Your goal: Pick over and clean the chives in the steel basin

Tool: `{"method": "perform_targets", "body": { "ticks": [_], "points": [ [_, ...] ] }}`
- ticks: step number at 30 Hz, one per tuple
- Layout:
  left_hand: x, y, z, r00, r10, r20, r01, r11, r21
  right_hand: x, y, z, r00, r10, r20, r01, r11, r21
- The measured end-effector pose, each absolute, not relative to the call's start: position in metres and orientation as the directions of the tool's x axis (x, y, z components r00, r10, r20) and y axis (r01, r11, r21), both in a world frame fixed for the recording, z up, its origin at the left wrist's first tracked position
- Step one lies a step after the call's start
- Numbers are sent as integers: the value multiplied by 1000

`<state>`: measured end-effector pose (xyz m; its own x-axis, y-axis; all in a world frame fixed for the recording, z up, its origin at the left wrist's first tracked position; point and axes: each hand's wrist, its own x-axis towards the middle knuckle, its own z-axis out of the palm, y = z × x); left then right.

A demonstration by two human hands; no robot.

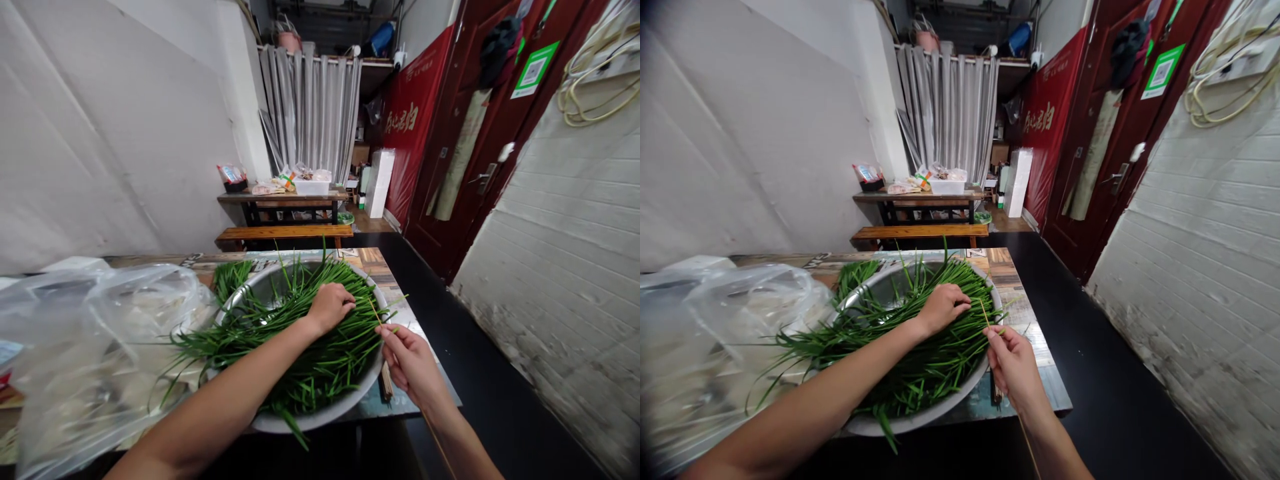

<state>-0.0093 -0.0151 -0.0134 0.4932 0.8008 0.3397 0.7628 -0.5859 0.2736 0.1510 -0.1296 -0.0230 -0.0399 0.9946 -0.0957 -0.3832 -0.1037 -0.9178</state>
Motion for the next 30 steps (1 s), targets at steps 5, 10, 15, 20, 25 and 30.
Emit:
{"method": "perform_targets", "body": {
  "ticks": [5, 10, 15, 20, 25, 30],
  "points": [
    [-6, -19, -16, 447, 827, 341, 779, -547, 305, 152, -129, -24, -54, 993, -109, -390, -122, -913],
    [1, -25, -9, 337, 869, 363, 614, -495, 615, 152, -129, -24, -61, 990, -128, -388, -142, -911],
    [7, -31, 0, 300, 952, 66, 342, -172, 924, 153, -129, -24, -58, 991, -120, -380, -133, -915],
    [8, -35, 5, 281, 960, -12, 229, -55, 972, 152, -130, -24, -53, 991, -121, -374, -132, -918],
    [8, -36, 7, 279, 960, -18, 215, -45, 976, 151, -128, -25, -54, 991, -125, -369, -136, -919],
    [9, -38, 9, 277, 961, -22, 245, -48, 968, 150, -128, -25, -54, 991, -120, -369, -131, -920]
  ]
}}
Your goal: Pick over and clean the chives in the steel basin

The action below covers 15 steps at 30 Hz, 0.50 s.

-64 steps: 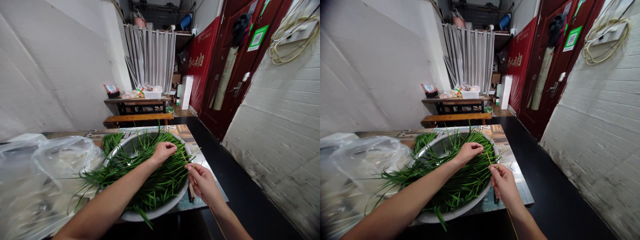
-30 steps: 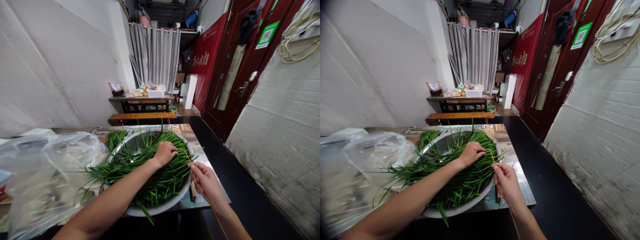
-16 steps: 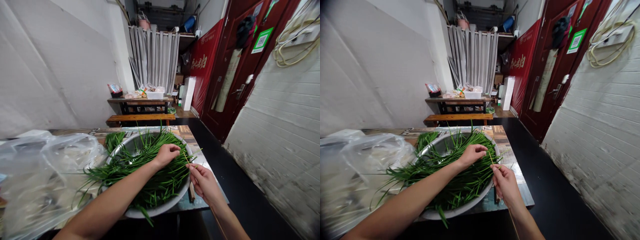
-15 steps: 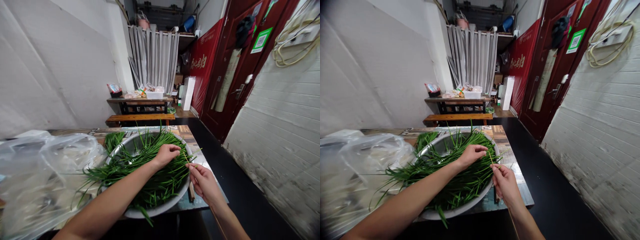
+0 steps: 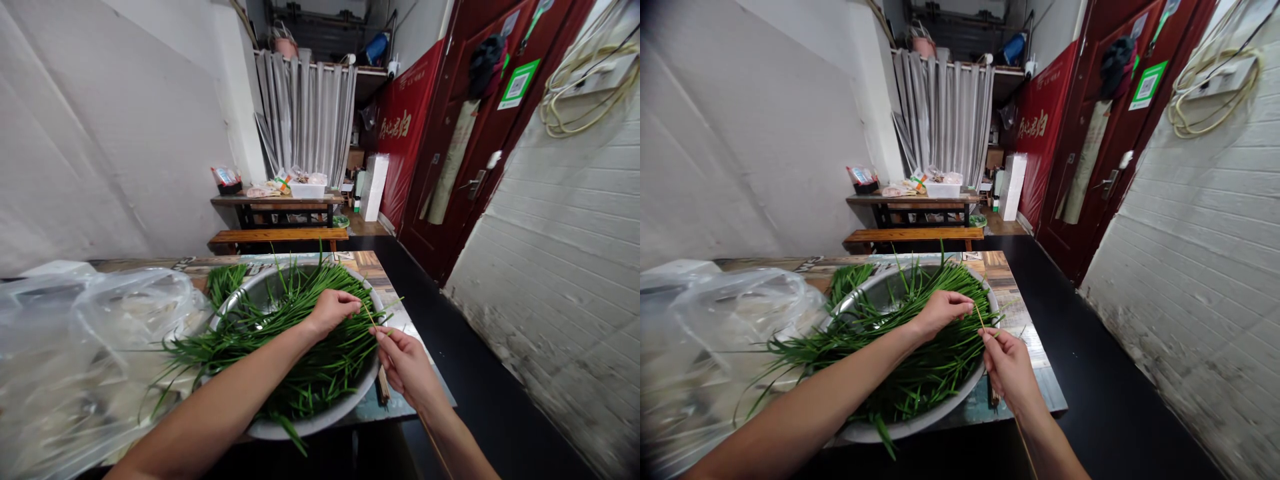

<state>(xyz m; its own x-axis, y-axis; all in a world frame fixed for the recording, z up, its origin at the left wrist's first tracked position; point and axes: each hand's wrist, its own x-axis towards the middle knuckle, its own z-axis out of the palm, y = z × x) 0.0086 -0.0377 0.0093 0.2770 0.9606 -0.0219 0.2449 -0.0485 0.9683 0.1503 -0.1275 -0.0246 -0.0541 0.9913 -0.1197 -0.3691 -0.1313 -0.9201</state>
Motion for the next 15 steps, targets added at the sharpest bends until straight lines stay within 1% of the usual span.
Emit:
{"method": "perform_targets", "body": {
  "ticks": [10, 15],
  "points": [
    [8, -38, 7, 264, 964, 13, 237, -77, 968, 150, -127, -26, -61, 992, -114, -359, -129, -925],
    [7, -37, 4, 253, 966, 44, 262, -113, 958, 149, -127, -24, -55, 991, -126, -349, -137, -927]
  ]
}}
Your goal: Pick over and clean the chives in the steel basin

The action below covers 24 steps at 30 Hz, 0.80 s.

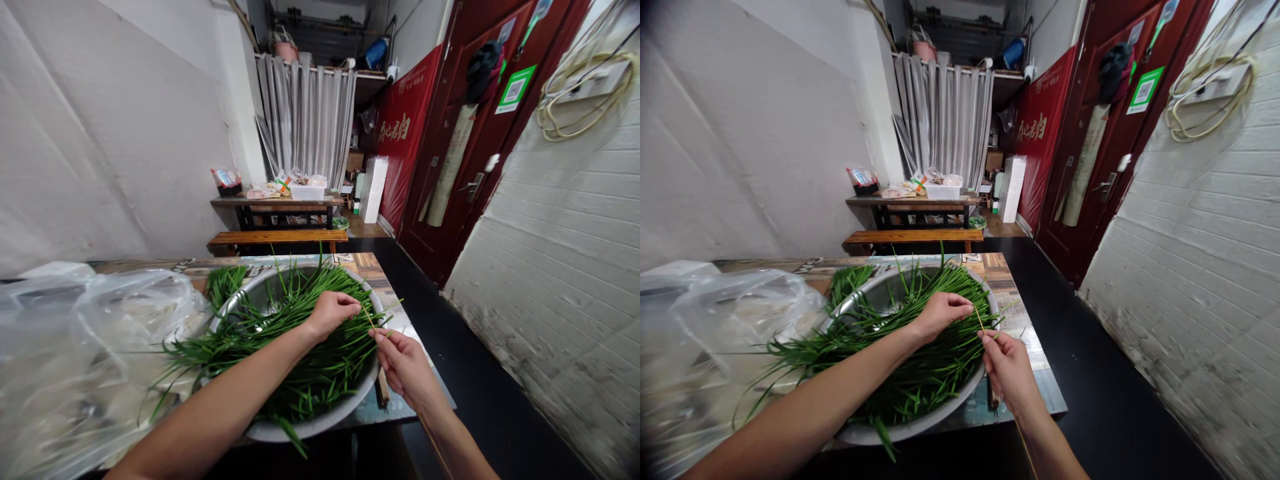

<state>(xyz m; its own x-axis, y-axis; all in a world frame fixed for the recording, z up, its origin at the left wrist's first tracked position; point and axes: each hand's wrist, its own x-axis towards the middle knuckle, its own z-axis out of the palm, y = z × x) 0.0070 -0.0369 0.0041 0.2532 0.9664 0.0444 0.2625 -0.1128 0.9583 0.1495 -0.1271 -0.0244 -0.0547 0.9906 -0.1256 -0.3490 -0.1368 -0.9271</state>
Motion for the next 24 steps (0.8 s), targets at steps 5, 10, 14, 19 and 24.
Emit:
{"method": "perform_targets", "body": {
  "ticks": [5, 10, 14, 19, 24],
  "points": [
    [7, -36, 0, 254, 965, 61, 306, -140, 942, 148, -127, -23, -50, 990, -133, -348, -142, -927],
    [6, -36, 0, 263, 961, 81, 333, -169, 928, 148, -128, -23, -46, 990, -130, -355, -138, -925],
    [8, -40, 3, 264, 962, 75, 335, -164, 928, 147, -128, -22, -46, 992, -121, -381, -130, -916],
    [12, -60, 10, 360, 931, 61, 319, -184, 930, 144, -128, -18, -10, 996, -85, -416, -81, -906],
    [6, -72, 22, 659, 751, -32, 316, -239, 918, 146, -128, -20, 47, 996, -78, -416, -51, -908]
  ]
}}
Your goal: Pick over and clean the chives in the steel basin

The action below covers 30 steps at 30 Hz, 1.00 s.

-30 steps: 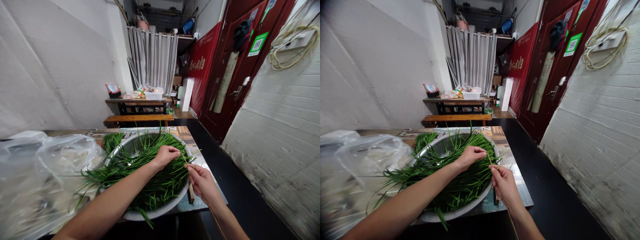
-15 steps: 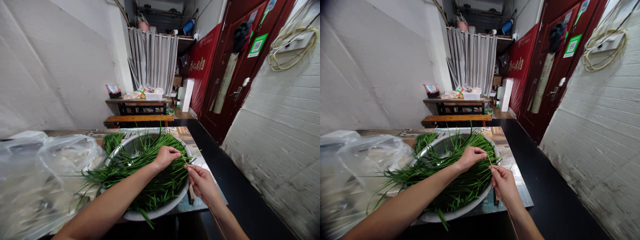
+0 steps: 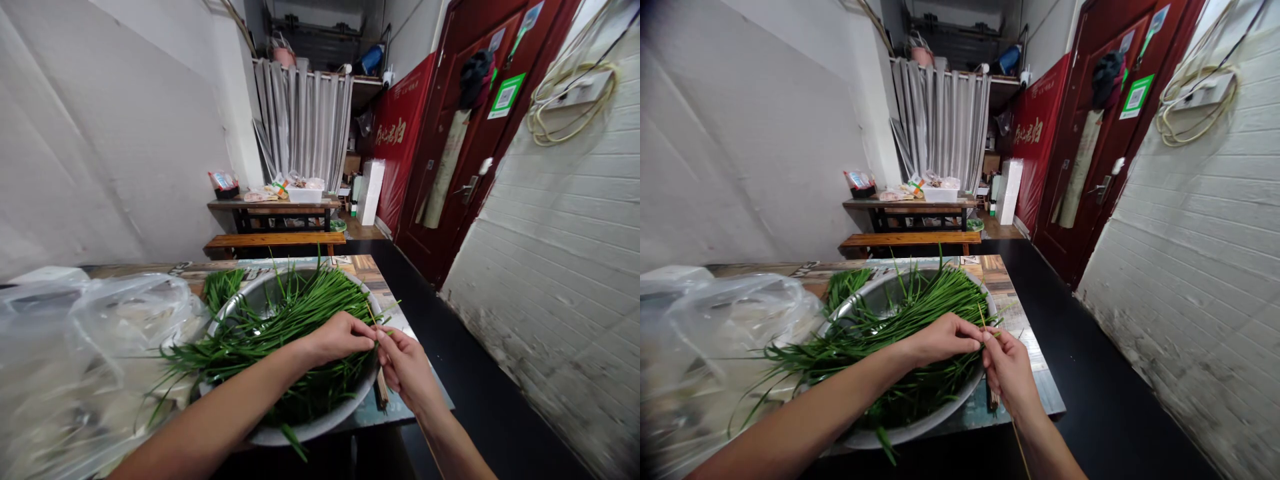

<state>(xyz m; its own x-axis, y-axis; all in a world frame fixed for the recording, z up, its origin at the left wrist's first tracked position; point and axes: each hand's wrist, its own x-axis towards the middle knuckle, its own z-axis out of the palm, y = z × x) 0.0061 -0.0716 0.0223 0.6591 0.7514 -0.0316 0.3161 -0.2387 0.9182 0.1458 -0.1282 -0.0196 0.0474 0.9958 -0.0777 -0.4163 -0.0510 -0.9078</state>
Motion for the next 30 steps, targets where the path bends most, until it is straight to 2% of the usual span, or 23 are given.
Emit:
{"method": "perform_targets", "body": {
  "ticks": [2, 4, 6, 9, 13, 19, 25, 28, 30],
  "points": [
    [0, -63, 24, 604, 795, -46, 411, -261, 874, 148, -130, -21, 85, 994, -63, -418, -22, -908],
    [-5, -52, 21, 465, 884, 54, 551, -337, 763, 149, -132, -23, 119, 992, -52, -426, 4, -905],
    [-9, -42, 15, 390, 903, 179, 670, -412, 617, 150, -135, -25, 116, 992, -52, -428, 2, -904],
    [-9, -38, 3, 430, 880, 202, 748, -472, 467, 149, -138, -27, 59, 996, -64, -418, -34, -908],
    [-4, -40, -7, 441, 874, 203, 794, -486, 364, 149, -139, -28, 24, 997, -79, -395, -64, -916],
    [0, -37, -7, 395, 898, 195, 776, -440, 452, 151, -137, -27, 1, 993, -116, -371, -107, -922],
    [7, -39, -15, 449, 863, 232, 759, -505, 411, 152, -133, -32, -3, 988, -152, -369, -142, -919],
    [9, -40, -16, 408, 862, 300, 676, -506, 536, 155, -132, -35, -14, 987, -157, -374, -151, -915],
    [11, -41, -14, 348, 902, 255, 594, -423, 684, 155, -132, -36, -23, 987, -158, -380, -155, -912]
  ]
}}
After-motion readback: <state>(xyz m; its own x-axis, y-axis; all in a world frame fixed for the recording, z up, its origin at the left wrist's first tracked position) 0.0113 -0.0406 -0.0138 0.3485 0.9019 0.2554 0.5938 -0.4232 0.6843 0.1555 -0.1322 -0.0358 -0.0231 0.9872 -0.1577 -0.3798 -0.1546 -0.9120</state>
